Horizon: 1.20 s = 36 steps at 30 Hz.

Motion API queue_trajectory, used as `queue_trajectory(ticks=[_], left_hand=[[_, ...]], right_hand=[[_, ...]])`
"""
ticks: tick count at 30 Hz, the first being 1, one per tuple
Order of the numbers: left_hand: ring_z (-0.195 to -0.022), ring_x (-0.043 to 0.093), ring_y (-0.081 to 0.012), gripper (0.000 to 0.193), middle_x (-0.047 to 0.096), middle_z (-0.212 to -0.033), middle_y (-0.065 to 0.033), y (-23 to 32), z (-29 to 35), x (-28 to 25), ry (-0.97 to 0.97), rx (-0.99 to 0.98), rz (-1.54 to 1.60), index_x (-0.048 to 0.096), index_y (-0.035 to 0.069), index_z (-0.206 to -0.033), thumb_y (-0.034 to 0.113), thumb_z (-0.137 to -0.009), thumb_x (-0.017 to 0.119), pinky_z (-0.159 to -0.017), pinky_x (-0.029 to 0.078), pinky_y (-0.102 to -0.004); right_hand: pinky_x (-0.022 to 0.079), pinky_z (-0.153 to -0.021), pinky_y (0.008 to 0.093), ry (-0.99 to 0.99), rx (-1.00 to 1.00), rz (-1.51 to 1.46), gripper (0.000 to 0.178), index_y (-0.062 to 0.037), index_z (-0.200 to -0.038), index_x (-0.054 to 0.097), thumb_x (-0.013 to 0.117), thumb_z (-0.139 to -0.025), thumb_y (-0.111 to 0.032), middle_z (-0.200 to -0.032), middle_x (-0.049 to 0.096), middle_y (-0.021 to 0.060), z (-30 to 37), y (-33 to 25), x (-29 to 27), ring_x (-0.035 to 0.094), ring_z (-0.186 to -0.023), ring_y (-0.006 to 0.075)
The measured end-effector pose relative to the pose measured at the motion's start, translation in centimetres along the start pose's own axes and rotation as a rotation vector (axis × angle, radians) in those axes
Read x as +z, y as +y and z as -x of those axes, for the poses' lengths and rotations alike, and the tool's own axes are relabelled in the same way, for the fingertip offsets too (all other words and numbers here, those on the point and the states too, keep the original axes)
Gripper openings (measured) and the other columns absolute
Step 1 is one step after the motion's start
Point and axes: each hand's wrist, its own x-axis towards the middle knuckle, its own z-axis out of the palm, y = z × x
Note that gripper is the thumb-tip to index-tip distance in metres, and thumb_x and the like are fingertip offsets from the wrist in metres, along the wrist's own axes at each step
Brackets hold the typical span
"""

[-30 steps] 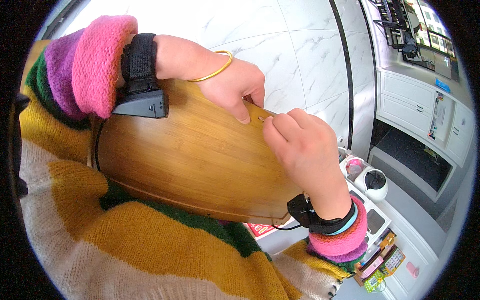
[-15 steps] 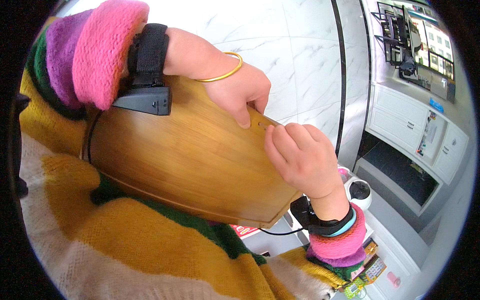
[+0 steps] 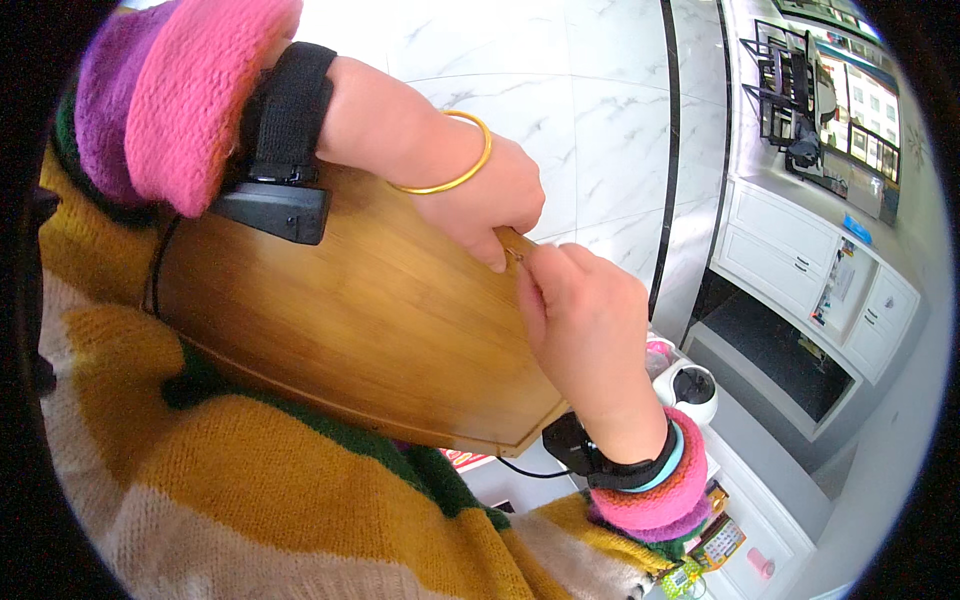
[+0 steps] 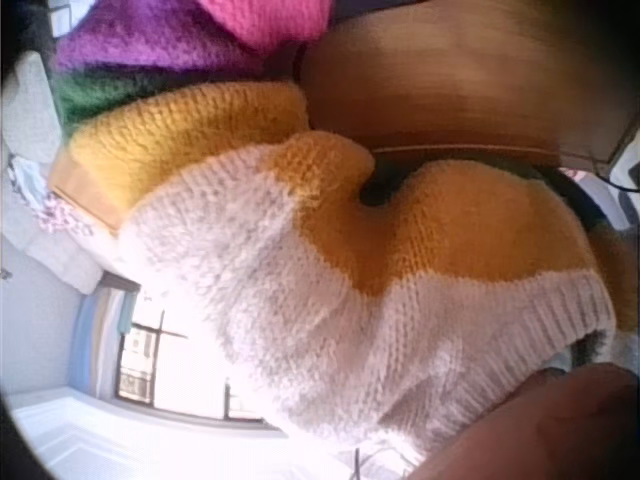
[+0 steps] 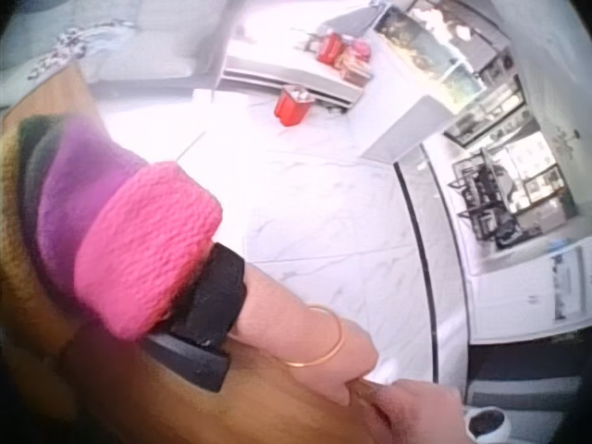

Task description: The person assembles a wooden cabinet by inserting dowels and screws into pre-drilled holes. They align the cabinet panels, insert wooden dowels, and tighten screws by hand to secure the joints.

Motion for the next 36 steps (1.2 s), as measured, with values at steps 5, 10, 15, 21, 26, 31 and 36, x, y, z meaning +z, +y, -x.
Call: queue_trajectory(ticks=[5, 10, 15, 21, 26, 31, 36], left_hand=[[-0.062, 0.056, -0.0325, 0.033, 0.059, -0.066, -0.0181, 0.1, 0.1, 0.5, 0.044, -0.016, -0.007, 0.061, -0.003, -0.074, 0.027, -0.082, 0.051, -0.059, 0.046, -0.0410], [-0.063, 0.056, -0.0336, 0.034, 0.060, -0.068, -0.0183, -0.6, 0.0, 0.9, 0.041, -0.034, 0.011, 0.061, -0.003, -0.074, 0.029, -0.082, 0.051, -0.059, 0.046, -0.0413], [-0.064, 0.056, -0.0340, 0.035, 0.060, -0.069, -0.0182, -1.5, -0.5, 0.2, 0.038, -0.004, 0.017, 0.062, -0.002, -0.075, 0.031, -0.082, 0.053, -0.059, 0.046, -0.0409], [-0.063, 0.056, -0.0335, 0.034, 0.060, -0.069, -0.0183, -0.7, -0.8, 0.2, 0.085, -0.014, 0.083, 0.062, -0.002, -0.079, 0.031, -0.080, 0.058, -0.058, 0.045, -0.0403], [-0.064, 0.057, -0.0318, 0.032, 0.061, -0.073, -0.0174, -0.3, -0.3, 0.8, 0.033, -0.008, 0.103, 0.061, -0.002, -0.086, 0.029, -0.076, 0.063, -0.058, 0.044, -0.0386], [-0.066, 0.057, -0.0251, 0.033, 0.063, -0.076, -0.0150, -0.7, -0.1, 1.1, 0.089, -0.031, 0.222, 0.059, -0.002, -0.092, 0.026, -0.076, 0.065, -0.062, 0.045, -0.0343], [-0.069, 0.058, -0.0213, 0.030, 0.063, -0.077, -0.0134, -1.1, -0.2, 0.9, 0.094, -0.103, 0.252, 0.060, 0.000, -0.093, 0.025, -0.077, 0.066, -0.065, 0.045, -0.0312]], right_hand=[[0.041, -0.052, 0.0203, -0.072, 0.506, -0.685, 0.009, -0.0019, -0.088, 0.057, 0.057, -0.080, 0.001, -0.063, 0.058, 0.0041, 0.2, -0.4, 0.8, 0.054, -0.055, 0.0075], [0.047, -0.058, 0.0213, 0.050, 0.549, -1.061, 0.021, -0.0016, -0.098, 0.058, 0.059, -0.078, 0.002, -0.077, 0.063, 0.0099, 1.3, -0.9, 2.4, 0.062, -0.068, 0.0106], [0.048, -0.063, 0.0229, 0.134, -0.003, -0.292, 0.023, -0.0034, -0.102, 0.060, 0.059, -0.079, 0.000, -0.091, 0.065, 0.0085, 1.1, 0.4, 1.4, 0.061, -0.075, 0.0139], [0.046, -0.048, 0.0272, -0.019, 0.291, -0.135, 0.018, -0.0026, -0.082, 0.059, 0.060, -0.080, -0.020, -0.069, 0.062, 0.0108, -0.1, 0.9, 1.0, 0.057, -0.052, 0.0211], [0.045, -0.047, 0.0267, 0.026, 0.623, -0.998, 0.023, -0.0005, -0.081, 0.057, 0.061, -0.082, -0.023, -0.065, 0.061, 0.0068, 0.1, 1.3, 2.2, 0.057, -0.049, 0.0155], [0.049, -0.057, 0.0265, 0.580, 0.260, -0.847, 0.019, -0.0020, -0.087, 0.060, 0.064, -0.080, -0.019, -0.081, 0.063, 0.0090, 0.5, 1.5, 4.1, 0.061, -0.066, 0.0172], [0.051, -0.064, 0.0279, 0.660, 0.079, -0.396, 0.025, -0.0050, -0.096, 0.063, 0.067, -0.076, -0.020, -0.099, 0.063, 0.0112, 0.1, 3.1, 5.9, 0.062, -0.076, 0.0227]])
